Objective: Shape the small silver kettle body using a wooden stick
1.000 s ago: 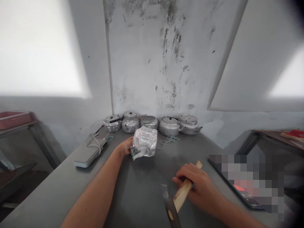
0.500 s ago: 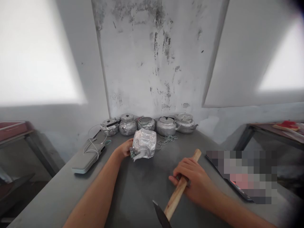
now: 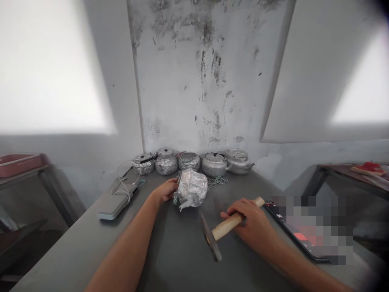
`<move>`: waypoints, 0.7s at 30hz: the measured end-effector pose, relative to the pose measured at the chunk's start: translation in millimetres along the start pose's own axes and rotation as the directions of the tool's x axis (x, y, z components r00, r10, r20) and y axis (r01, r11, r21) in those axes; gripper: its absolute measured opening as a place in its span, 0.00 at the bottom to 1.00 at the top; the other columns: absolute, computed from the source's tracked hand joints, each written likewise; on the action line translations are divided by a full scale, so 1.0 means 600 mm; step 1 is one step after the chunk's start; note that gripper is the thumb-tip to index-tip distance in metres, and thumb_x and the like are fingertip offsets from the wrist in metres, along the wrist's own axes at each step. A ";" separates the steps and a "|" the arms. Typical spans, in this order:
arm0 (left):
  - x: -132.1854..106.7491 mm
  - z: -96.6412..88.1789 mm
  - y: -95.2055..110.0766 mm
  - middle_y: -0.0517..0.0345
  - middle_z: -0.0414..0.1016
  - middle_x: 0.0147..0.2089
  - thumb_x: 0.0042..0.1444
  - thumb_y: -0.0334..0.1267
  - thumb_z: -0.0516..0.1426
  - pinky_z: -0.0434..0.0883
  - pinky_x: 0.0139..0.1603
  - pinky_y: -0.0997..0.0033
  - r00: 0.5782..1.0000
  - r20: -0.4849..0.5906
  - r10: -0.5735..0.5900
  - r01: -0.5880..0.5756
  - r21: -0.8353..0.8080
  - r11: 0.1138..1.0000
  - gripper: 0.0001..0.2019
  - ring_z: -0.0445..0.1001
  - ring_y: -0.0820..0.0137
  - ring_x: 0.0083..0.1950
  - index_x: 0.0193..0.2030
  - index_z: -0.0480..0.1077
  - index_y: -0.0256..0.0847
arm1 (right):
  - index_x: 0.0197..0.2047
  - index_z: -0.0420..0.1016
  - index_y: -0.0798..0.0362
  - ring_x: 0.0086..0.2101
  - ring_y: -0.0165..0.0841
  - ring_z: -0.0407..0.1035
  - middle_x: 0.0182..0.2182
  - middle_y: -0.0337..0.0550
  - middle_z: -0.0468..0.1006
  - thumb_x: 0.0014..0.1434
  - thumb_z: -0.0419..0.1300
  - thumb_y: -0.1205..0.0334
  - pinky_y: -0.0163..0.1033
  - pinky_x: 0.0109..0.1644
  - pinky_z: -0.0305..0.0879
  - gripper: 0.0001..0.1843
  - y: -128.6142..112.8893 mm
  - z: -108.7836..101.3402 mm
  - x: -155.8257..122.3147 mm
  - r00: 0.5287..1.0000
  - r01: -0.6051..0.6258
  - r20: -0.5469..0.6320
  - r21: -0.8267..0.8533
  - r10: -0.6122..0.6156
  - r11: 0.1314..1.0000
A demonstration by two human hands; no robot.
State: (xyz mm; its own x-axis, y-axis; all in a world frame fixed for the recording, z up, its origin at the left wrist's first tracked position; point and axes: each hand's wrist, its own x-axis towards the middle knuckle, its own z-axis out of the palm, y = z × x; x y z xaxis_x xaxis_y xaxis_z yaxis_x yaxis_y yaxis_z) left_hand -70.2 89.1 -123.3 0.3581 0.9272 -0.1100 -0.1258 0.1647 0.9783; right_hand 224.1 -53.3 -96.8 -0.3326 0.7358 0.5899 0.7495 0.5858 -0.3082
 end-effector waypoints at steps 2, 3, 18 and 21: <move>0.000 0.003 0.001 0.48 0.72 0.55 0.68 0.40 0.58 0.76 0.48 0.57 1.000 -0.028 -0.011 0.013 0.088 0.996 0.16 0.76 0.62 0.49 0.58 0.68 0.36 | 0.28 0.69 0.50 0.30 0.37 0.66 0.25 0.39 0.73 0.65 0.61 0.58 0.45 0.41 0.57 0.14 0.000 -0.004 0.002 1.000 0.013 -0.004 0.007 -0.013 1.000; -0.002 0.004 0.003 0.48 0.72 0.54 0.68 0.40 0.58 0.76 0.47 0.58 0.999 -0.041 -0.008 0.013 0.136 0.991 0.16 0.76 0.63 0.49 0.58 0.68 0.36 | 0.28 0.68 0.50 0.30 0.37 0.65 0.25 0.38 0.72 0.67 0.59 0.58 0.45 0.40 0.56 0.15 -0.001 -0.007 0.003 1.000 0.021 -0.003 0.010 -0.021 1.000; -0.091 0.105 0.165 0.47 0.70 0.65 0.49 0.45 0.68 0.64 0.61 0.56 0.955 0.021 0.296 -0.183 0.828 0.530 0.28 0.64 0.44 0.65 0.58 0.74 0.42 | 0.26 0.56 0.47 0.27 0.35 0.62 0.24 0.37 0.66 0.71 0.46 0.55 0.40 0.34 0.57 0.20 -0.014 -0.026 0.004 0.994 0.024 0.107 0.039 -0.028 0.999; -0.104 0.137 0.165 0.51 0.71 0.64 0.49 0.53 0.67 0.65 0.59 0.60 0.961 0.160 0.225 -0.253 0.836 0.487 0.28 0.67 0.47 0.63 0.56 0.76 0.45 | 0.25 0.57 0.47 0.27 0.35 0.63 0.23 0.37 0.67 0.71 0.47 0.53 0.40 0.35 0.57 0.20 -0.010 -0.024 0.006 0.987 0.024 0.157 0.013 -0.026 1.000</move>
State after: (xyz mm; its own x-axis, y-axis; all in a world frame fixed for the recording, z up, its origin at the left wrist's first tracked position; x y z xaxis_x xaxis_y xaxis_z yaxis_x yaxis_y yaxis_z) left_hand -29.2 20.3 -4.9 0.4635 0.8745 0.1427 0.6212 -0.4356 0.6515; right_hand 226.6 -59.4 -81.9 -0.4377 0.7644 0.4733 0.7335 0.6080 -0.3037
